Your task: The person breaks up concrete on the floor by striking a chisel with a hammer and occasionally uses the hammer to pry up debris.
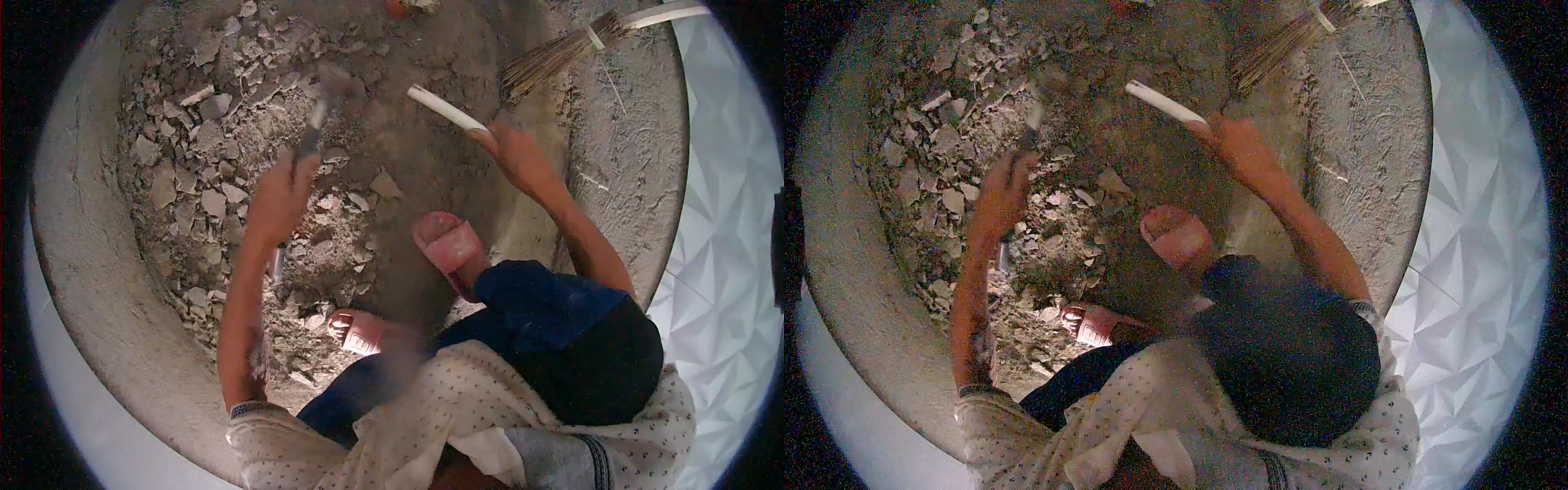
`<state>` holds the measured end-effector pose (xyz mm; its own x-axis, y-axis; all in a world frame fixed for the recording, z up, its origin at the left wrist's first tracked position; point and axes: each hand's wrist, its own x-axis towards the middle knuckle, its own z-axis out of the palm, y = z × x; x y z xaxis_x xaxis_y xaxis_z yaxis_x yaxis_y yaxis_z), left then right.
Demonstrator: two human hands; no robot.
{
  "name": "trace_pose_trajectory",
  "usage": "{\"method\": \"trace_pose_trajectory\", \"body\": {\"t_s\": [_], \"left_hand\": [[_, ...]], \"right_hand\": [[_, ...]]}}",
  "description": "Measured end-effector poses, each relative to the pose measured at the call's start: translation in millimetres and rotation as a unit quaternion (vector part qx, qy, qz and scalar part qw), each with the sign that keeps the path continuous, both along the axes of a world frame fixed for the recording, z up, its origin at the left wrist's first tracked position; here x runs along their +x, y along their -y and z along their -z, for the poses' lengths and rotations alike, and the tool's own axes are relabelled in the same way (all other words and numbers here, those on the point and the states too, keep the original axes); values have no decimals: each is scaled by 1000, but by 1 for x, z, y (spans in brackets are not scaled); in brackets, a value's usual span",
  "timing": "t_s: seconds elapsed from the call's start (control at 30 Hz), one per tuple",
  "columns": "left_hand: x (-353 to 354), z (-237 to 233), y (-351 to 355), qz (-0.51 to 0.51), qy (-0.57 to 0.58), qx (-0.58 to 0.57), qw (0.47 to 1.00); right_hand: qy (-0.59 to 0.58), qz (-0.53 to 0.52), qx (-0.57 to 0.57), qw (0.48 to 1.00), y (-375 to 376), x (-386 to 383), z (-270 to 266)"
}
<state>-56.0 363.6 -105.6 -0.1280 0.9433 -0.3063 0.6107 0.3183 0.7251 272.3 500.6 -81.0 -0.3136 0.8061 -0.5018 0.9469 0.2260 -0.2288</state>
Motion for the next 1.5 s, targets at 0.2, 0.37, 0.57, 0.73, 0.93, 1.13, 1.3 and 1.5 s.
{"method": "trace_pose_trajectory", "body": {"t_s": [0.2,0.37,0.57,0.73,0.93,1.13,1.3,1.5], "left_hand": [[42,-46,-32,-234,54,137,961],[51,3,-14,-21,-26,42,999],[25,-30,-30,-216,107,-11,971],[64,-5,-24,-123,26,-32,992],[43,-24,-35,-114,83,-60,988],[61,-13,-35,-165,58,-8,985],[43,-11,-18,-9,58,-131,990],[17,11,-12,-56,16,-44,997]], "right_hand": [[48,-41,26,998,4,-25,-18],[106,-120,38,986,-4,-48,-39],[110,-172,68,976,-6,-40,-34],[112,-146,76,980,-8,-53,-39],[132,-136,36,981,-12,-43,-33],[88,-139,105,981,-8,-26,-30],[88,-126,17,988,-13,-11,-26],[52,-27,50,997,3,-7,-20]]}}
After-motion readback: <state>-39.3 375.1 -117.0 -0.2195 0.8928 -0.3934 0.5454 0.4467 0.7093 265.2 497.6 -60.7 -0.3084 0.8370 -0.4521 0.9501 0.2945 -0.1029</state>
